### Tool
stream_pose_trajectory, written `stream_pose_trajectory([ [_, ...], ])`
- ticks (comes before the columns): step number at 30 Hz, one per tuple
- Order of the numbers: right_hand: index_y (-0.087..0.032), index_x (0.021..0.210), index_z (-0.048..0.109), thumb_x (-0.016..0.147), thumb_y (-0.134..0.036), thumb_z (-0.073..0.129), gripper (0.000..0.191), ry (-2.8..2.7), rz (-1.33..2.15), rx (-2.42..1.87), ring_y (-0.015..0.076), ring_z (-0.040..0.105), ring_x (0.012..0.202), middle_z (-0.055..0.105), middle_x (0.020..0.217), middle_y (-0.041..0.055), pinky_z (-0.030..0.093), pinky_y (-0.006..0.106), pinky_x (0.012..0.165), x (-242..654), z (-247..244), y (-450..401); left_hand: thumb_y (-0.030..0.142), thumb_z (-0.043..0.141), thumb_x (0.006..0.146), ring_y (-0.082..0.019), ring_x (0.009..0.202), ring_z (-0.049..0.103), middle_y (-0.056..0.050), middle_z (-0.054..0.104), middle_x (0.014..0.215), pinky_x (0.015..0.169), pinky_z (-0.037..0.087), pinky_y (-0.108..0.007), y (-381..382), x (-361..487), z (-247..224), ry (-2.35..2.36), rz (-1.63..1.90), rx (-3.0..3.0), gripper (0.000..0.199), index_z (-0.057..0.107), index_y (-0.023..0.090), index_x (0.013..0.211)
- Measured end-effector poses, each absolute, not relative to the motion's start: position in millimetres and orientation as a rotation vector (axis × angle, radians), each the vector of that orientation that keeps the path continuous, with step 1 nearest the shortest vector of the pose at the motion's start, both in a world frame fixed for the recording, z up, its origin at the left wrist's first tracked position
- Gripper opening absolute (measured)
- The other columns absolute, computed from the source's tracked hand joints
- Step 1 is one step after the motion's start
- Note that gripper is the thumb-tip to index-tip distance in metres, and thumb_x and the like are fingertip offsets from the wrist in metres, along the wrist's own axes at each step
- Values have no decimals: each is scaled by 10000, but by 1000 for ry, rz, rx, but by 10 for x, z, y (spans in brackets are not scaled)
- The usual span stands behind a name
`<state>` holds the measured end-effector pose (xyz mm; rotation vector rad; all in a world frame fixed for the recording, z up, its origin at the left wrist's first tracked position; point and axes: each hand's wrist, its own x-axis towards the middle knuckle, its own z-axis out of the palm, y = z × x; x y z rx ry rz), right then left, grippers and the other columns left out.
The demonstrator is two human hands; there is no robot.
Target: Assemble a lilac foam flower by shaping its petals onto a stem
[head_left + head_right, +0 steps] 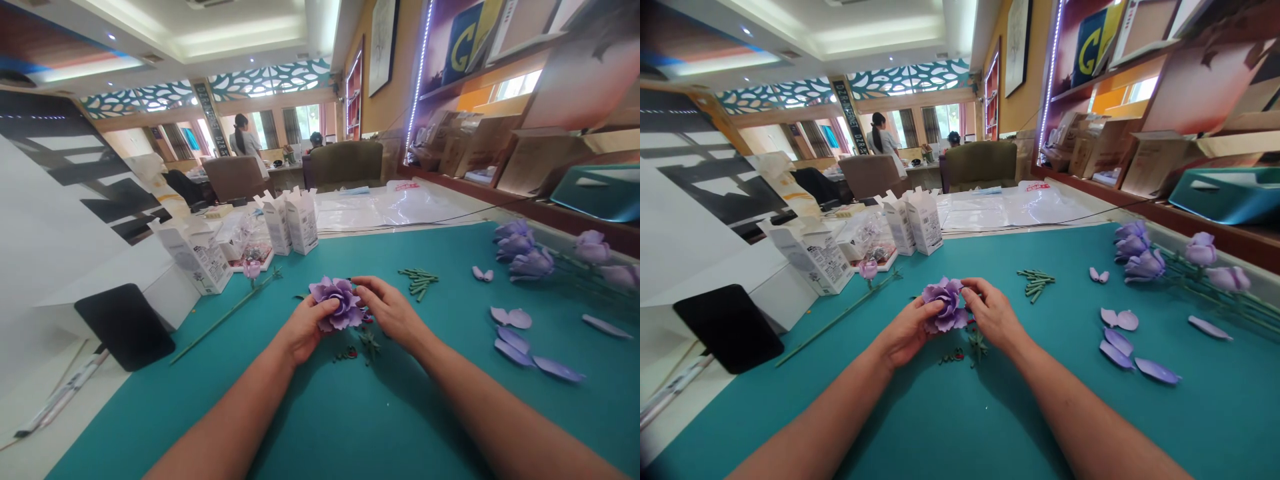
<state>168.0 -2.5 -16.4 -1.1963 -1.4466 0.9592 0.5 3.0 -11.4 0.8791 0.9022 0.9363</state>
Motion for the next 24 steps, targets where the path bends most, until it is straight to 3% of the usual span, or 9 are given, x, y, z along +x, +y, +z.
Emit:
stream_pose_trajectory([
  [7, -182, 1120, 595, 837, -454, 468, 412, -1473, 1079, -1271, 164, 585, 710, 644, 876, 43, 499, 290, 609, 1645, -155, -44, 366, 524, 871, -185, 850, 653, -104, 684, 1034, 733, 536, -304, 61, 5, -82, 878, 906, 716, 321, 641, 138, 1064],
  [12, -184, 1120, 583, 839, -483, 458, 429, -1444, 1069, -1278, 174, 594, 717, 645, 880, 46, 509, 295, 595, 1648, -176, -28, 328, 483, 893, -178, 818, 654, -92, 698, 976, 710, 541, -300, 56, 11, -54, 850, 901, 664, 287, 660, 131, 1005],
  [18, -177, 1153, 561, 864, -430, 445, 401, -1563, 508, -1296, 205, 591, 821, 607, 1041, 110, 516, 353, 702, 1669, -185, -62, 210, 488, 869, -175, 820, 650, -97, 691, 984, 708, 538, -293, 59, -8, -44, 808, 923, 677, 239, 657, 121, 1013],
  [24, -255, 1325, 472, 852, -389, 511, 494, -1913, 72, -1183, 283, 467, 1186, 516, 1285, 113, 418, 469, 984, 1557, -223, -176, 168, 485, 863, -132, 719, 627, -63, 687, 865, 637, 515, -240, 62, -12, -72, 786, 972, 637, 198, 655, 125, 956],
])
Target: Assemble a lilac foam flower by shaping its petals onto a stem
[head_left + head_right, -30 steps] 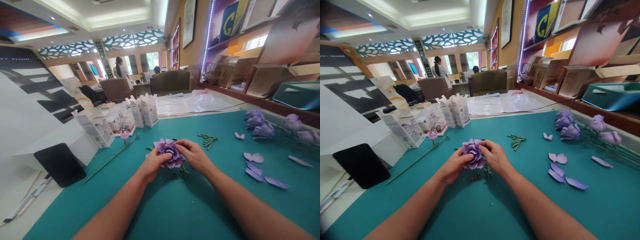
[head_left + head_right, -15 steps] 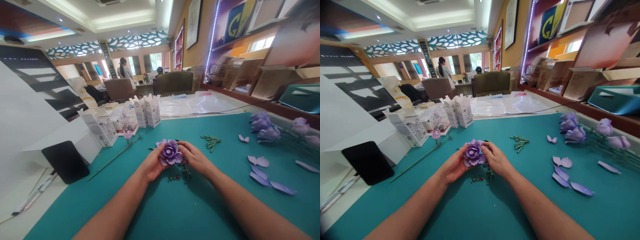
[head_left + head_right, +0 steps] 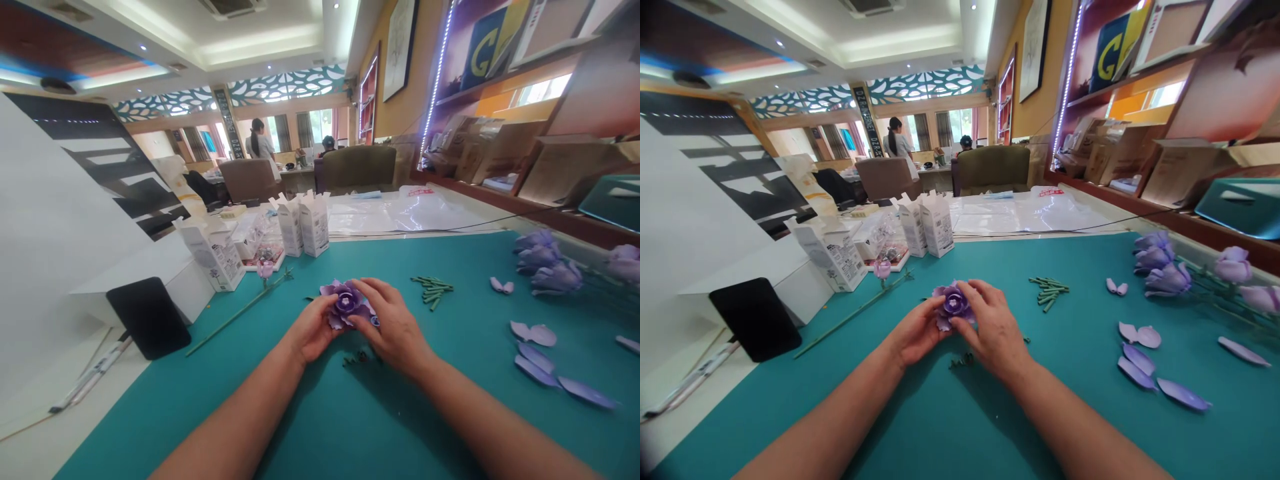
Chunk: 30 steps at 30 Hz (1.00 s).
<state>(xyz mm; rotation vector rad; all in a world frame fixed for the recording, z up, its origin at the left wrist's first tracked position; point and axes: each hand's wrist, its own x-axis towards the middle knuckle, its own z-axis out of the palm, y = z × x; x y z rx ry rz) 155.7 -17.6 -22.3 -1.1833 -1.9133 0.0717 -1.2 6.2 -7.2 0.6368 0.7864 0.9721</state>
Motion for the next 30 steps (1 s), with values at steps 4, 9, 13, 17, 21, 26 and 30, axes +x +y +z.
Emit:
stream_pose_trajectory([
  [4, -294, 1411, 364, 816, -445, 571, 647, -2037, -35, -1209, 318, 388, 1274, 420, 1411, 101, 373, 500, 1030, 1499, -355, -146, 211, 513, 862, -128, 697, 616, -54, 681, 835, 620, 496, -231, 47, 3, -91, 767, 982, 636, 187, 658, 129, 947],
  [9, -281, 1421, 354, 795, -474, 586, 694, -2097, -101, -1188, 349, 281, 1348, 363, 1463, 95, 319, 535, 1067, 1486, -440, -102, 260, 521, 875, -138, 747, 619, -61, 679, 903, 688, 496, -255, 19, 43, -76, 747, 976, 635, 209, 656, 139, 978],
  [13, -264, 1411, 375, 810, -363, 563, 638, -2087, 13, -1201, 319, 317, 1338, 396, 1443, 97, 325, 508, 1076, 1489, -415, -118, 311, 494, 900, -119, 760, 612, -53, 680, 937, 677, 477, -219, -4, 55, -53, 772, 965, 637, 254, 652, 153, 1021],
  [17, -253, 1399, 384, 812, -357, 553, 620, -1939, 283, -1210, 265, 402, 1292, 434, 1409, 101, 361, 442, 1063, 1513, -378, -107, 438, 460, 902, -116, 754, 611, -62, 682, 958, 639, 457, -205, -23, 26, -34, 840, 924, 717, 362, 633, 161, 1056],
  [21, -238, 1377, 405, 790, -399, 581, 633, -1647, 626, -1173, 262, 482, 1217, 477, 1367, 105, 409, 428, 1013, 1551, -336, -61, 505, 421, 898, -155, 893, 621, -99, 650, 1095, 701, 464, -239, -52, 1, 8, 841, 945, 843, 450, 558, 177, 1176],
  [26, -223, 1366, 399, 726, -480, 653, 735, -1321, 1066, -1126, 255, 591, 1041, 577, 1246, 100, 498, 405, 869, 1575, -256, -37, 511, 467, 874, -214, 1059, 578, -134, 567, 1244, 795, 448, -291, -104, 9, 42, 900, 1025, 971, 468, 519, 173, 1195],
  [30, -251, 1272, 476, 670, -486, 702, 684, -1081, 1191, -1089, 244, 634, 929, 627, 1156, 72, 540, 358, 725, 1583, -291, 1, 533, 490, 851, -227, 1094, 557, -138, 547, 1271, 825, 432, -307, -179, 32, 54, 925, 1039, 1084, 510, 501, 193, 1230],
])
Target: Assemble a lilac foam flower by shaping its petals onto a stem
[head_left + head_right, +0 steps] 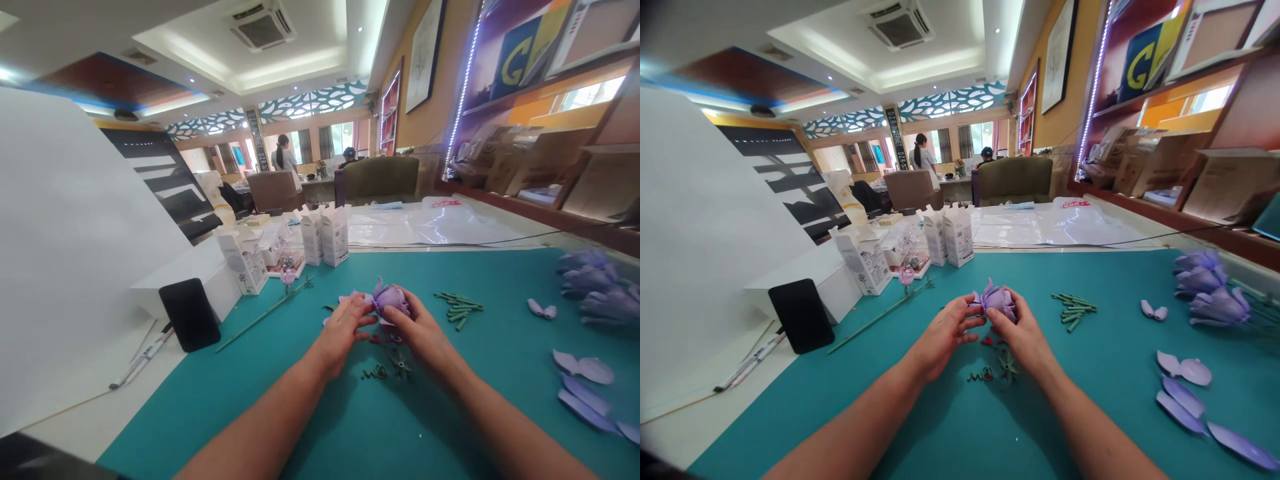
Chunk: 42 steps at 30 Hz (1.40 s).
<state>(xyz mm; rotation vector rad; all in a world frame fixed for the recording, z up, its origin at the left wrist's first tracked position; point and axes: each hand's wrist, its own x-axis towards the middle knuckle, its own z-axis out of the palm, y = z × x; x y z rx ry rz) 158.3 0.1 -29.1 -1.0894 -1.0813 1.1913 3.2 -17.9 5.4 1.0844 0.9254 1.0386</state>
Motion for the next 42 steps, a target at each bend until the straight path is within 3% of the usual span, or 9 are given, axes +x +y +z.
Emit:
stream_pose_trajectory([
  [6, -249, 943, 603, 723, -486, 638, 326, -839, 1434, -949, 255, 662, 880, 685, 965, 45, 536, 340, 615, 1621, -312, 40, 499, 501, 845, -223, 1038, 572, -111, 591, 1220, 807, 429, -302, -84, -48, 61, 1084, 935, 1411, 473, 540, 200, 1209],
  [8, -247, 915, 603, 729, -477, 632, 298, -812, 1450, -938, 258, 665, 872, 687, 944, 40, 530, 340, 603, 1624, -274, 24, 433, 494, 857, -228, 994, 585, -131, 608, 1185, 835, 431, -315, 50, -155, 45, 1265, 894, 1643, 432, 554, 161, 1187],
  [11, -247, 917, 602, 732, -465, 629, 287, -801, 1478, -914, 253, 664, 874, 687, 925, 34, 525, 337, 611, 1615, -229, -2, 354, 437, 891, -255, 1117, 539, -157, 563, 1247, 933, 389, -322, 273, -370, 0, 1776, 688, 2111, 410, 509, 143, 1235],
  [13, -243, 920, 599, 739, -468, 620, 289, -802, 1468, -902, 255, 662, 884, 687, 921, 38, 525, 340, 613, 1607, -218, -13, 286, 414, 897, -270, 1103, 555, -181, 529, 1271, 909, 411, -344, 398, -505, -39, 2067, 449, 2232, 401, 459, 142, 1269],
  [19, -244, 907, 598, 753, -482, 590, 283, -853, 1448, -865, 254, 657, 912, 689, 944, 42, 530, 345, 626, 1597, -201, -34, 149, 329, 890, -311, 999, 620, -252, 515, 1219, 805, 469, -412, 654, -701, -136, 2355, 224, 2227, 373, 441, 106, 1243],
  [27, -242, 879, 605, 732, -490, 619, 289, -789, 1505, -805, 223, 654, 866, 683, 887, 29, 517, 298, 604, 1591, -175, -41, 41, 271, 859, -306, 968, 645, -265, 629, 1012, 783, 486, -377, 849, -729, -192, 2478, 34, 2273, 381, 546, 27, 1122],
  [42, -230, 884, 578, 723, -462, 662, 294, -772, 1558, -738, 188, 649, 819, 661, 839, 5, 490, 250, 565, 1627, -193, 14, 116, 334, 885, -271, 921, 651, -176, 686, 946, 751, 469, -349, 572, -563, 0, 2306, -38, 2507, 318, 633, 131, 993],
])
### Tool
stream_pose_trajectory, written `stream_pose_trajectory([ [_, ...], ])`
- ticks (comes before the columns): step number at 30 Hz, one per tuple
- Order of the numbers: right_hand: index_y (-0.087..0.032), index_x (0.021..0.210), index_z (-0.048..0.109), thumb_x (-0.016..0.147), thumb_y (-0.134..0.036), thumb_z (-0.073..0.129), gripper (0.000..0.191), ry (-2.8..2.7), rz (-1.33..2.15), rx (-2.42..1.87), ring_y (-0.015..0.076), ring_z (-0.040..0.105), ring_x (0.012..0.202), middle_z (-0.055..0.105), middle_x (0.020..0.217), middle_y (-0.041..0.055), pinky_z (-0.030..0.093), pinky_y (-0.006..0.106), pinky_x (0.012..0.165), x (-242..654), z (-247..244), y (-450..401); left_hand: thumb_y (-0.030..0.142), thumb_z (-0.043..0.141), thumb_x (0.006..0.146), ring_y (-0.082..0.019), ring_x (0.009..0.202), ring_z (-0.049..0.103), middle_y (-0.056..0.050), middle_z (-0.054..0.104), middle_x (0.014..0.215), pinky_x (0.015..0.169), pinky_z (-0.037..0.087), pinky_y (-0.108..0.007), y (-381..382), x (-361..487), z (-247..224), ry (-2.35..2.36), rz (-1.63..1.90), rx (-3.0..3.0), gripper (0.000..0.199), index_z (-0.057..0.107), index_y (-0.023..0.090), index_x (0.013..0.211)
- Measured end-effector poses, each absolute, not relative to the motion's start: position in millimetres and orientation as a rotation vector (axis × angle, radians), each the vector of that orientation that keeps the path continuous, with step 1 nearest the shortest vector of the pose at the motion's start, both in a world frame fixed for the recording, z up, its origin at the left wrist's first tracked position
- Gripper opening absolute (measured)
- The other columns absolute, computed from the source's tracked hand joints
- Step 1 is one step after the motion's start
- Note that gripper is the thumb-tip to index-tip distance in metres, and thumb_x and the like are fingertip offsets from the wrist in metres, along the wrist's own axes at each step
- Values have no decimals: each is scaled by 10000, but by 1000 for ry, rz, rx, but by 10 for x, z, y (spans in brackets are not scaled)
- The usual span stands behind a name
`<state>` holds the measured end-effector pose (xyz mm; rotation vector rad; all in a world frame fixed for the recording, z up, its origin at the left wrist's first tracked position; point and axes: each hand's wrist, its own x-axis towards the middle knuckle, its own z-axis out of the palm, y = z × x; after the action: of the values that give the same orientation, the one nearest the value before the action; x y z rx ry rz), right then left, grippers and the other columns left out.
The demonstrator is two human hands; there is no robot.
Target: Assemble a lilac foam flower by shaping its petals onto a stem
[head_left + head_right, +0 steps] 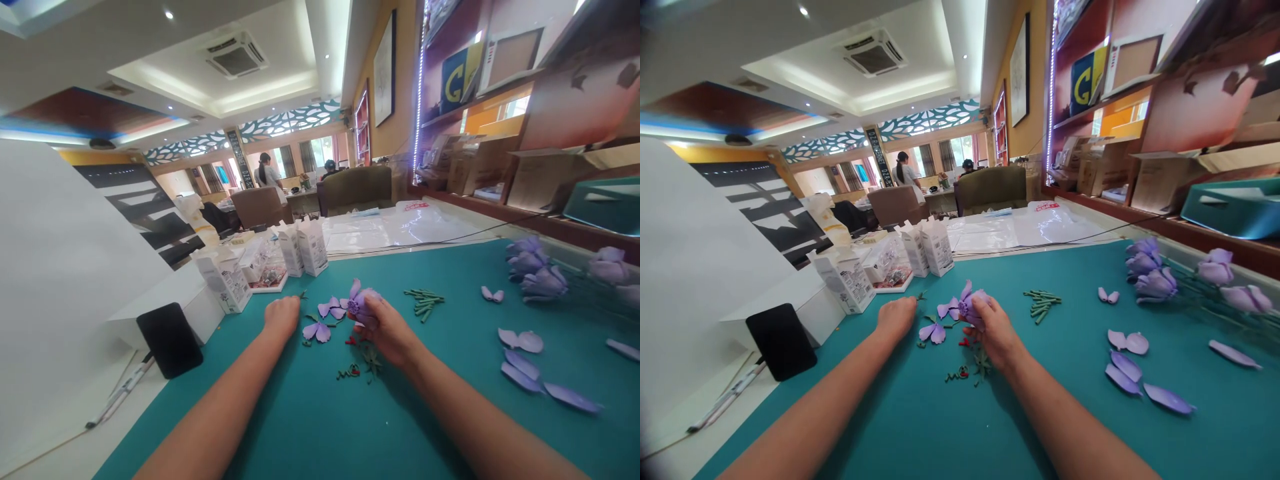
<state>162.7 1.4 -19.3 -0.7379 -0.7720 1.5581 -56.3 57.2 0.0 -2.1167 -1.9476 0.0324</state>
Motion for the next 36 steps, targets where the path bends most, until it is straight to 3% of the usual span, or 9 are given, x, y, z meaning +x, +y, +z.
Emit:
stream_pose_trajectory([
  [4, -237, 898, 584, 719, -451, 657, 289, -806, 1510, -805, 184, 645, 813, 667, 834, 4, 488, 241, 559, 1647, -193, 28, 257, 304, 931, -276, 872, 663, -160, 691, 910, 703, 468, -349, 329, -438, 163, -1874, 33, -2158, 343, 628, 157, 976],
  [11, -252, 919, 575, 727, -436, 643, 275, -849, 1485, -875, 168, 635, 819, 647, 900, 13, 481, 224, 542, 1626, -167, -10, 319, 305, 939, -243, 822, 660, -104, 687, 873, 640, 434, -296, -72, -203, 369, -1749, 32, -2268, 345, 623, 192, 894],
  [18, -246, 940, 561, 725, -436, 635, 296, -876, 1476, -874, 161, 622, 833, 636, 923, 7, 470, 215, 546, 1618, -177, 8, 313, 291, 949, -201, 809, 644, -71, 676, 844, 631, 423, -252, -305, -61, 439, -1594, 21, -2334, 362, 622, 193, 865],
  [36, -247, 975, 570, 713, -453, 647, 342, -916, 1475, -852, 175, 633, 832, 652, 899, 2, 481, 239, 571, 1627, -203, 29, 295, 339, 940, -232, 809, 641, -90, 664, 819, 656, 473, -284, -368, 37, 442, -1492, 156, -2352, 323, 624, 163, 866],
])
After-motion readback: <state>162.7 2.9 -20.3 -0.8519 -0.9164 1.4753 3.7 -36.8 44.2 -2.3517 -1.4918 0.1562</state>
